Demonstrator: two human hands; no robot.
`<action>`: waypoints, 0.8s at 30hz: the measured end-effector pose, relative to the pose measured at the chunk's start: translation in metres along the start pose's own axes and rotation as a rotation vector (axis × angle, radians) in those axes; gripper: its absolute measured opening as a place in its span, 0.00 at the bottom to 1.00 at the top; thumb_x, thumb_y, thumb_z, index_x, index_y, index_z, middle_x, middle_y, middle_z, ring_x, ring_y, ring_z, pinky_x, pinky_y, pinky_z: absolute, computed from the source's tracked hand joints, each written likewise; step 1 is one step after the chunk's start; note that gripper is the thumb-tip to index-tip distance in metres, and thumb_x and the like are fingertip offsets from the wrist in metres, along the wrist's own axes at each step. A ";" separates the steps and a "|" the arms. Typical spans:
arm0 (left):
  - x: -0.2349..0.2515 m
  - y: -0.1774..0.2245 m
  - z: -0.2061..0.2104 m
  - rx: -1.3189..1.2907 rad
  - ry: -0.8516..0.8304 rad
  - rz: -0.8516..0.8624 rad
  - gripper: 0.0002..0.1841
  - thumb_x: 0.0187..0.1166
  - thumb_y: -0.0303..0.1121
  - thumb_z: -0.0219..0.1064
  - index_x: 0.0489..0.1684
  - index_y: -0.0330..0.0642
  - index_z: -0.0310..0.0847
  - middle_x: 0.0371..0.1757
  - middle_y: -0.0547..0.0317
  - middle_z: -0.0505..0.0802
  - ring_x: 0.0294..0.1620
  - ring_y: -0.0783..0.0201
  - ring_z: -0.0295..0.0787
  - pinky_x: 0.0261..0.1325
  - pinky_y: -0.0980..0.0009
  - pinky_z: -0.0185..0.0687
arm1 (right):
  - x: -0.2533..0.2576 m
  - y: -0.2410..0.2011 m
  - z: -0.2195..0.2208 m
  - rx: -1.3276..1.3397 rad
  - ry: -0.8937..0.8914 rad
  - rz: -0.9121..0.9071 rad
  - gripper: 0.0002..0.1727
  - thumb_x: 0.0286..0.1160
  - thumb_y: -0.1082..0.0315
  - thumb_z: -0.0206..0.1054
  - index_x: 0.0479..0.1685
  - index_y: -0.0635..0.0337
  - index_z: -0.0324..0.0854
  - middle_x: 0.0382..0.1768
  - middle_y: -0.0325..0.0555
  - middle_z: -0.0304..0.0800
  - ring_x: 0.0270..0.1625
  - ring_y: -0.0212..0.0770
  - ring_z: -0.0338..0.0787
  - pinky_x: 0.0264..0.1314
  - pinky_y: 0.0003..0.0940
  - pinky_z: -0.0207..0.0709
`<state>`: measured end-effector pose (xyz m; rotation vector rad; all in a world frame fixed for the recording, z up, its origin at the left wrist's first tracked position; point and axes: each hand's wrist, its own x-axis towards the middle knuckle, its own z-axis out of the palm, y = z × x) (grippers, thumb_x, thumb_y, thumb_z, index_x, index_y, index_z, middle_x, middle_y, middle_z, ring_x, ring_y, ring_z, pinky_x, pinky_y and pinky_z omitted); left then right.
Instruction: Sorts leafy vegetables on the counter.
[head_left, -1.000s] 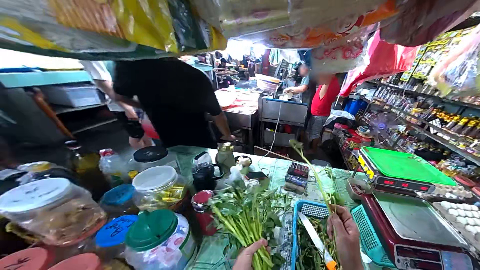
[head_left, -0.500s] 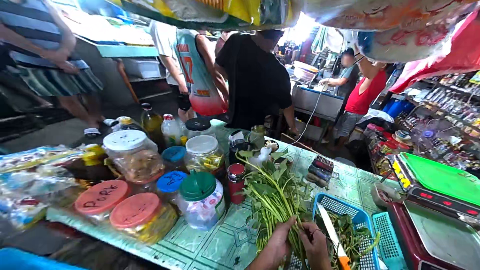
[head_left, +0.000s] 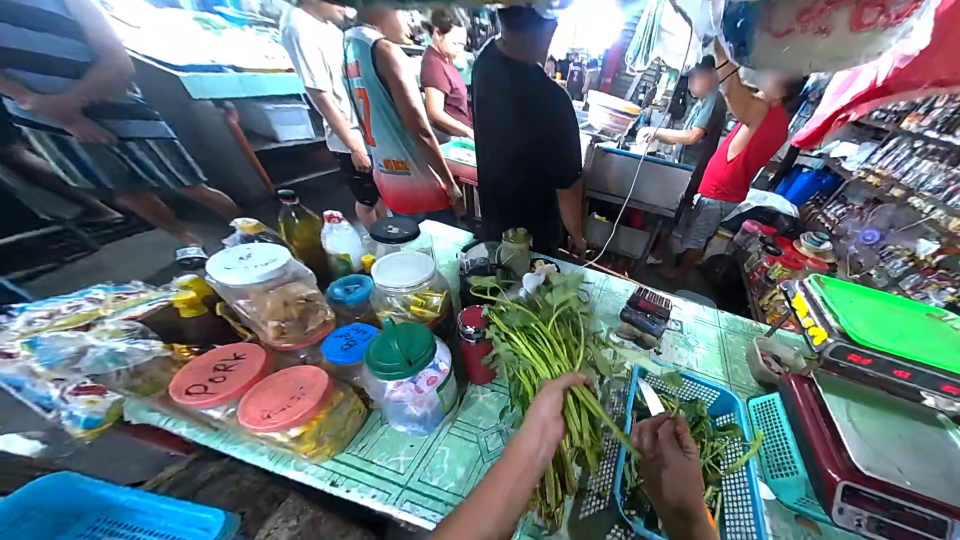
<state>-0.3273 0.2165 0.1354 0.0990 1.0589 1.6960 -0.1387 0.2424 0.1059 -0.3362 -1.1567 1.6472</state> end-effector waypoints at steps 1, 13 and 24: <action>-0.002 0.008 0.004 0.024 0.021 0.024 0.14 0.76 0.23 0.65 0.57 0.31 0.77 0.34 0.45 0.91 0.31 0.55 0.91 0.38 0.59 0.92 | -0.001 -0.005 -0.003 0.016 -0.005 0.013 0.09 0.87 0.55 0.62 0.45 0.42 0.87 0.30 0.33 0.91 0.37 0.31 0.91 0.49 0.30 0.87; -0.050 0.040 0.044 0.187 -0.126 0.342 0.16 0.64 0.14 0.71 0.51 0.28 0.77 0.28 0.46 0.91 0.27 0.57 0.91 0.35 0.63 0.91 | -0.008 -0.023 -0.054 -0.064 0.456 0.286 0.15 0.94 0.66 0.47 0.42 0.53 0.79 0.17 0.28 0.77 0.18 0.22 0.76 0.23 0.18 0.75; -0.066 0.094 -0.004 0.282 0.039 0.607 0.24 0.64 0.13 0.70 0.63 0.33 0.79 0.27 0.48 0.92 0.23 0.58 0.92 0.31 0.65 0.93 | 0.010 0.024 -0.076 -1.477 0.057 0.442 0.27 0.83 0.55 0.65 0.70 0.68 0.81 0.65 0.69 0.85 0.69 0.66 0.85 0.74 0.65 0.75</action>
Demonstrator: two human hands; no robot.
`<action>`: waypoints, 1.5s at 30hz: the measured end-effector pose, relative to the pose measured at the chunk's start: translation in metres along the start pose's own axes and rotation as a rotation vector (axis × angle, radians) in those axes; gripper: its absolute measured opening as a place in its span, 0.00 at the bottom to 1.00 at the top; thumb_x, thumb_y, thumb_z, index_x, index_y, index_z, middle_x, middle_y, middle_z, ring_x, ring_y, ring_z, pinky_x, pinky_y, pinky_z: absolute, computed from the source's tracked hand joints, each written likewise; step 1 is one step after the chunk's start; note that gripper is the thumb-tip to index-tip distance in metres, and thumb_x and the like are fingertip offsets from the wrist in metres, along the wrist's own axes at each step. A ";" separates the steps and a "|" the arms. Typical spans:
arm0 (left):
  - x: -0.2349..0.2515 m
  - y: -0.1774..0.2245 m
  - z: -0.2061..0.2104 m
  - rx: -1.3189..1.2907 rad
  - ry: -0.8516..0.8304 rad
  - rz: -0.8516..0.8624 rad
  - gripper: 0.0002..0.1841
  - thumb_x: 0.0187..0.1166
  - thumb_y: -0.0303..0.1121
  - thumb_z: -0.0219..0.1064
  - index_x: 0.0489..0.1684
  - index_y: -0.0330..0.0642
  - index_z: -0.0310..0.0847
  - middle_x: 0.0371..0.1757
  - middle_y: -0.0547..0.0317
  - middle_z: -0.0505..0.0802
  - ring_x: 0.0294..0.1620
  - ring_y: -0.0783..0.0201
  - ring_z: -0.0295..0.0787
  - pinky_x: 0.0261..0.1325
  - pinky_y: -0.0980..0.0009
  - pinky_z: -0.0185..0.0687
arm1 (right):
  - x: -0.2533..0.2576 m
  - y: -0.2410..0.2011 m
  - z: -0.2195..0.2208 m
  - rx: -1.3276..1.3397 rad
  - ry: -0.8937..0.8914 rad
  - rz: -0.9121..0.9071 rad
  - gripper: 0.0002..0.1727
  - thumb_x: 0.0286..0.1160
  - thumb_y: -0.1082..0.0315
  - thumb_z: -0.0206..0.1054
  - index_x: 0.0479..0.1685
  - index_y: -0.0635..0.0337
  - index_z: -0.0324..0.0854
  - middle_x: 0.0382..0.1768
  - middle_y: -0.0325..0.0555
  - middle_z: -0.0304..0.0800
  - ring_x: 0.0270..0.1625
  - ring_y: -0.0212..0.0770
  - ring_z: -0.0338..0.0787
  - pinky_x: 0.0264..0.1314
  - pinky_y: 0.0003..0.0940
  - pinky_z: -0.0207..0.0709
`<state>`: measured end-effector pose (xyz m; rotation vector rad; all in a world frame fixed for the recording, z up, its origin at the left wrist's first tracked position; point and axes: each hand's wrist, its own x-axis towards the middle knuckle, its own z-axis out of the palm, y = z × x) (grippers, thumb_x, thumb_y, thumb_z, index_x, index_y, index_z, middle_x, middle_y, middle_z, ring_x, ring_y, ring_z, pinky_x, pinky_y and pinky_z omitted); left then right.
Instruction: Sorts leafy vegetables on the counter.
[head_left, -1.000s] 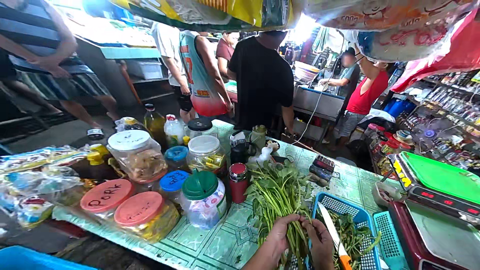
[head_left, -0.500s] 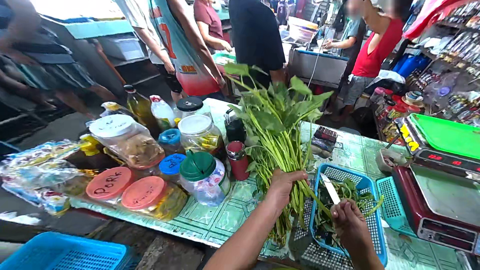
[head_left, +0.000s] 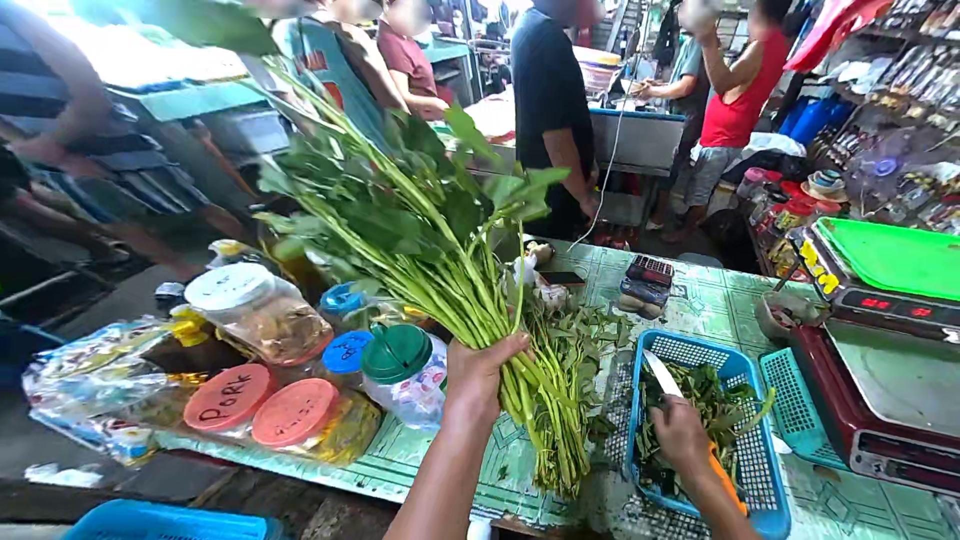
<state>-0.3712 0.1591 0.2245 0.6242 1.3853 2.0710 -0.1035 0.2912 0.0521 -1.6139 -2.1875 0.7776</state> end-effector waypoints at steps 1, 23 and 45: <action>-0.002 -0.003 -0.001 0.015 -0.003 -0.012 0.23 0.64 0.13 0.70 0.61 0.32 0.79 0.27 0.48 0.92 0.23 0.58 0.91 0.31 0.65 0.93 | -0.001 -0.022 0.016 0.005 -0.154 -0.064 0.27 0.85 0.50 0.61 0.67 0.65 0.84 0.63 0.64 0.88 0.67 0.62 0.87 0.72 0.64 0.78; -0.021 -0.032 -0.016 0.058 0.026 -0.144 0.22 0.59 0.14 0.73 0.56 0.28 0.79 0.31 0.46 0.93 0.25 0.55 0.93 0.32 0.62 0.94 | 0.023 -0.081 0.013 0.381 -0.062 -0.177 0.22 0.91 0.58 0.51 0.65 0.61 0.83 0.38 0.50 0.90 0.38 0.45 0.89 0.47 0.49 0.83; -0.059 -0.159 0.025 -0.252 0.010 -0.641 0.14 0.81 0.25 0.67 0.60 0.29 0.76 0.42 0.41 0.95 0.37 0.53 0.95 0.46 0.58 0.92 | -0.040 -0.051 0.013 0.369 0.302 -0.572 0.19 0.84 0.62 0.57 0.62 0.63 0.86 0.29 0.43 0.90 0.25 0.33 0.85 0.30 0.35 0.84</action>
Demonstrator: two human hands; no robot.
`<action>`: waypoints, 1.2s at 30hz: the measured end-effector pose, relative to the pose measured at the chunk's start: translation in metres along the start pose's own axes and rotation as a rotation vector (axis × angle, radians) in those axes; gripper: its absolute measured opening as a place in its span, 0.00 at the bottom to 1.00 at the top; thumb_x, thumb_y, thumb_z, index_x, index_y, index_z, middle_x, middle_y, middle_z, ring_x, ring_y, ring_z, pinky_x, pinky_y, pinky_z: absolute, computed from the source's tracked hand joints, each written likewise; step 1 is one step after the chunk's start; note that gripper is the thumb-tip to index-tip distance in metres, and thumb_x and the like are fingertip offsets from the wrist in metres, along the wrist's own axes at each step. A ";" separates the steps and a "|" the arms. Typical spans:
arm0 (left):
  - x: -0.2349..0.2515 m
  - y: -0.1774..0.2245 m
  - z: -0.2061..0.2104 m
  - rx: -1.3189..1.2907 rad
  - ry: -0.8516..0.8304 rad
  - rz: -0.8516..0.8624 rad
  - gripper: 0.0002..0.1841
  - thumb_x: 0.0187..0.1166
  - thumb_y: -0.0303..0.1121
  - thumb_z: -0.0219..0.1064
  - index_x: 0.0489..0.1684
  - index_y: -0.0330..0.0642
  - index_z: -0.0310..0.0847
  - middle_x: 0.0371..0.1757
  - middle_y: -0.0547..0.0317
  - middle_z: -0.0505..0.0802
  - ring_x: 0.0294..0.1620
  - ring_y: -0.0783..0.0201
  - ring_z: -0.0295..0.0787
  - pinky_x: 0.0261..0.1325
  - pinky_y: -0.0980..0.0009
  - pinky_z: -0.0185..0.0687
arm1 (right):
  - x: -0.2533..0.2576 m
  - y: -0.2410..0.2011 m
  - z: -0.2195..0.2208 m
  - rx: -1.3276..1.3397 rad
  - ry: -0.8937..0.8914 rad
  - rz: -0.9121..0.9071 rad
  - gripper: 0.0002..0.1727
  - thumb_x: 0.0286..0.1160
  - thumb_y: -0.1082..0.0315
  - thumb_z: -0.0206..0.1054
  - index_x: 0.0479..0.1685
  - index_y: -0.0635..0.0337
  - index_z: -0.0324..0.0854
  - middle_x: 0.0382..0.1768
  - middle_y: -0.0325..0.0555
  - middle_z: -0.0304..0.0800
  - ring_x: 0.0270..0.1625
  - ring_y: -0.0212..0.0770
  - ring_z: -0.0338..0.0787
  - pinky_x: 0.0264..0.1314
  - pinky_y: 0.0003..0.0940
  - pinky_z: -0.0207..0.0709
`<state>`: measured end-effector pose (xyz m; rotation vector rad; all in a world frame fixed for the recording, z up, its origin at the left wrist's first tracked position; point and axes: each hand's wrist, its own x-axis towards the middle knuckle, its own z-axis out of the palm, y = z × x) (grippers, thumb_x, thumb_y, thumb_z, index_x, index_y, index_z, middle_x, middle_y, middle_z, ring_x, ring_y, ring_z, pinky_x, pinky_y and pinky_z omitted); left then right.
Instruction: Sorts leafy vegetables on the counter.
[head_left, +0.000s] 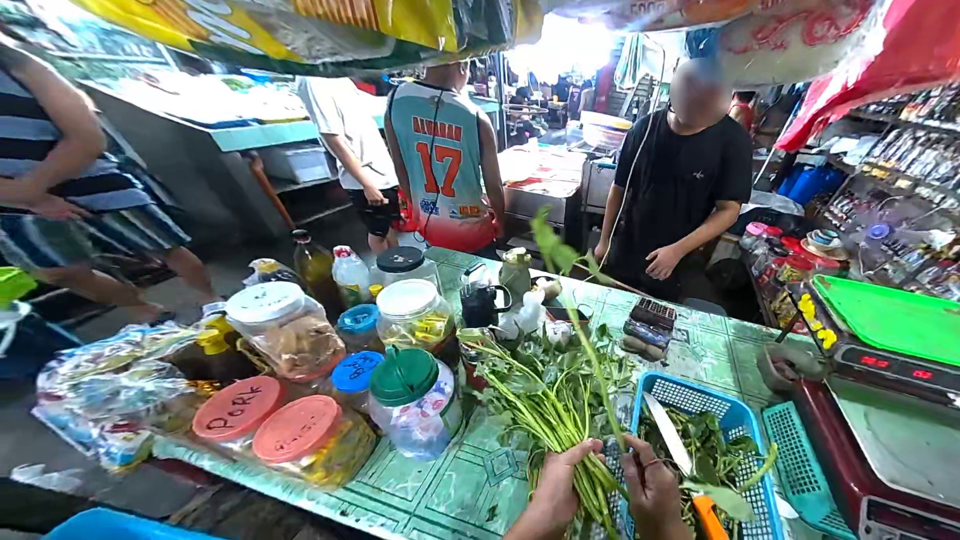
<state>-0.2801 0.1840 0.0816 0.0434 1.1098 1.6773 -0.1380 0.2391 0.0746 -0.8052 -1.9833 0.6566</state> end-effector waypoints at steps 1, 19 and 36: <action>0.002 -0.003 0.000 -0.021 -0.028 0.011 0.12 0.85 0.28 0.64 0.58 0.29 0.77 0.41 0.42 0.94 0.38 0.53 0.94 0.47 0.57 0.92 | -0.003 -0.001 -0.002 -0.030 -0.063 0.020 0.19 0.83 0.62 0.60 0.64 0.60 0.86 0.27 0.42 0.89 0.24 0.36 0.85 0.29 0.40 0.85; 0.019 0.013 0.027 0.132 0.146 0.021 0.21 0.67 0.20 0.73 0.58 0.29 0.72 0.33 0.41 0.91 0.28 0.52 0.92 0.33 0.59 0.92 | -0.033 -0.022 -0.015 -0.416 -0.053 -0.179 0.15 0.79 0.60 0.60 0.44 0.55 0.93 0.28 0.40 0.95 0.28 0.39 0.94 0.28 0.40 0.88; -0.022 0.133 -0.001 0.290 0.051 0.360 0.18 0.62 0.14 0.70 0.50 0.31 0.75 0.29 0.49 0.92 0.26 0.58 0.92 0.32 0.65 0.92 | 0.024 0.050 0.077 0.006 -0.541 0.913 0.34 0.82 0.72 0.59 0.88 0.67 0.56 0.76 0.68 0.75 0.78 0.61 0.78 0.79 0.56 0.73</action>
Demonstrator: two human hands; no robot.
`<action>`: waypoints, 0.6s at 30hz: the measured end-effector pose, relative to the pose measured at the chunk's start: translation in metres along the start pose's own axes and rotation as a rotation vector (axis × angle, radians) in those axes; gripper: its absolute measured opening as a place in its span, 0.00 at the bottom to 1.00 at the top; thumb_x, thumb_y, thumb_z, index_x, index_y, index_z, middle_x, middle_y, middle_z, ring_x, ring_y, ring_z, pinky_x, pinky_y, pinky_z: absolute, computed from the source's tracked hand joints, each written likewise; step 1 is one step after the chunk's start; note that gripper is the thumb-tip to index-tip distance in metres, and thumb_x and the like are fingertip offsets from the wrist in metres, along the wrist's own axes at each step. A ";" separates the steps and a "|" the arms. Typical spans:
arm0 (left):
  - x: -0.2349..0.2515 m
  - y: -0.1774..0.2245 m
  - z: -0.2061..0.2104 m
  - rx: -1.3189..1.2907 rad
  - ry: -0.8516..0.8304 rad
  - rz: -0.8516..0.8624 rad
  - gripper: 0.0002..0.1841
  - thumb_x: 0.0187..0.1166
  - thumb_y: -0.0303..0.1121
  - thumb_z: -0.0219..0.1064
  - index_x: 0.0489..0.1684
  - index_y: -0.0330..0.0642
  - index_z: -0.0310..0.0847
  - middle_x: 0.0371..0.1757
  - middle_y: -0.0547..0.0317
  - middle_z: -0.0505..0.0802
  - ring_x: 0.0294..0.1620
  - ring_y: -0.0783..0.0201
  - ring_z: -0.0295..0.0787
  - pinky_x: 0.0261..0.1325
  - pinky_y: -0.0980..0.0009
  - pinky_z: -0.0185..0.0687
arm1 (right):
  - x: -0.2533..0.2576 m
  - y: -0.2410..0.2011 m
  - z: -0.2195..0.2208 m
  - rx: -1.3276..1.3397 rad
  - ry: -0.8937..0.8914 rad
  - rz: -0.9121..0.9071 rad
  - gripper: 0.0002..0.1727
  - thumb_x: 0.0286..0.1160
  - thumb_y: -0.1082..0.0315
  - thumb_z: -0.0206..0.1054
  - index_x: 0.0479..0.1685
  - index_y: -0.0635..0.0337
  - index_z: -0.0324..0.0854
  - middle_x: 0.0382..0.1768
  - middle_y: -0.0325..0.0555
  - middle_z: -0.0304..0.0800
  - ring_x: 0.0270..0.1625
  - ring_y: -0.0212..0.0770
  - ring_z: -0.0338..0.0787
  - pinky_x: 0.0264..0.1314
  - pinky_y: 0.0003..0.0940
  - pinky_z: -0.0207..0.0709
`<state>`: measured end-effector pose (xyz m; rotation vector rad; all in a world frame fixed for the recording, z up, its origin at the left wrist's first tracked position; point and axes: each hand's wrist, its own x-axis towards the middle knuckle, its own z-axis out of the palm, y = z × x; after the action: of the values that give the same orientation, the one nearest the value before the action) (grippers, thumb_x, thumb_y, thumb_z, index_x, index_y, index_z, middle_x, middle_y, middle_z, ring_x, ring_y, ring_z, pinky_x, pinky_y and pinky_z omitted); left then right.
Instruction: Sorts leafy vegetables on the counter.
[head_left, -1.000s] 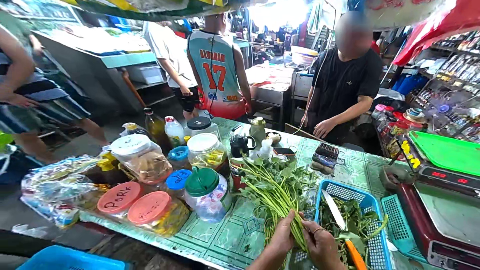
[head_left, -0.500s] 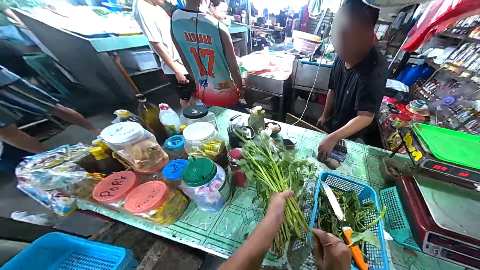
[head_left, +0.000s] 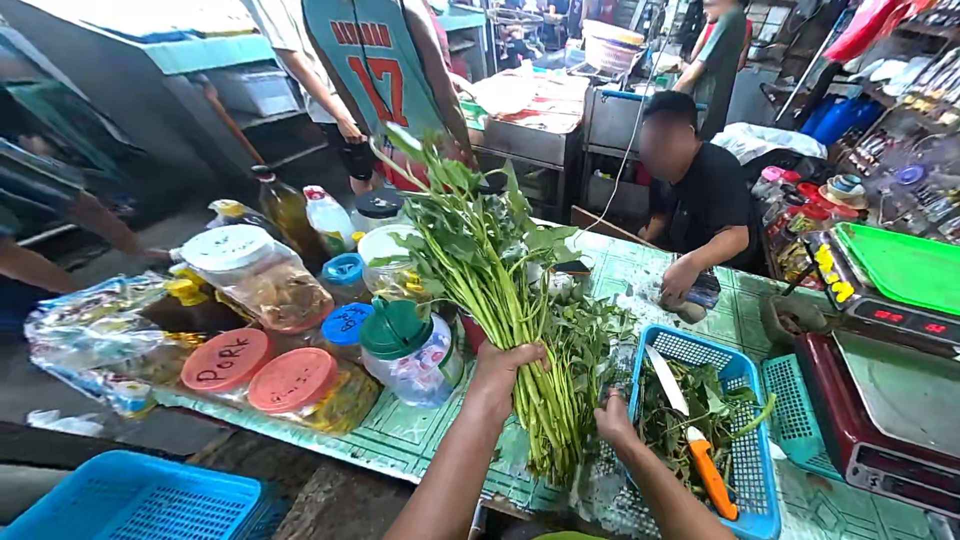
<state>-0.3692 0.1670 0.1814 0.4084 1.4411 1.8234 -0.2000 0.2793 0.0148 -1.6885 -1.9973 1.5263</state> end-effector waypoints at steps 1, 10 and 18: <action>-0.001 -0.002 -0.004 -0.007 -0.003 -0.010 0.18 0.63 0.14 0.70 0.51 0.31 0.75 0.29 0.49 0.91 0.26 0.58 0.92 0.33 0.65 0.92 | 0.004 0.001 0.013 -0.008 0.021 0.078 0.33 0.80 0.72 0.60 0.86 0.68 0.57 0.77 0.69 0.74 0.80 0.62 0.77 0.79 0.57 0.72; -0.005 -0.008 -0.031 -0.057 -0.009 -0.049 0.21 0.61 0.16 0.71 0.55 0.32 0.75 0.29 0.49 0.91 0.26 0.57 0.91 0.32 0.64 0.93 | 0.011 0.039 0.050 -0.079 -0.063 0.263 0.27 0.86 0.61 0.60 0.77 0.72 0.70 0.73 0.70 0.79 0.77 0.62 0.80 0.79 0.59 0.72; -0.002 -0.021 -0.018 -0.023 -0.078 -0.146 0.21 0.62 0.15 0.71 0.55 0.31 0.74 0.31 0.48 0.92 0.26 0.57 0.92 0.33 0.64 0.93 | -0.011 0.020 0.032 0.262 0.081 0.094 0.22 0.92 0.63 0.50 0.76 0.66 0.67 0.53 0.60 0.89 0.53 0.54 0.90 0.57 0.53 0.82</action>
<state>-0.3720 0.1551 0.1563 0.3504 1.3598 1.6877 -0.2027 0.2489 -0.0103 -1.7253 -1.6185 1.6374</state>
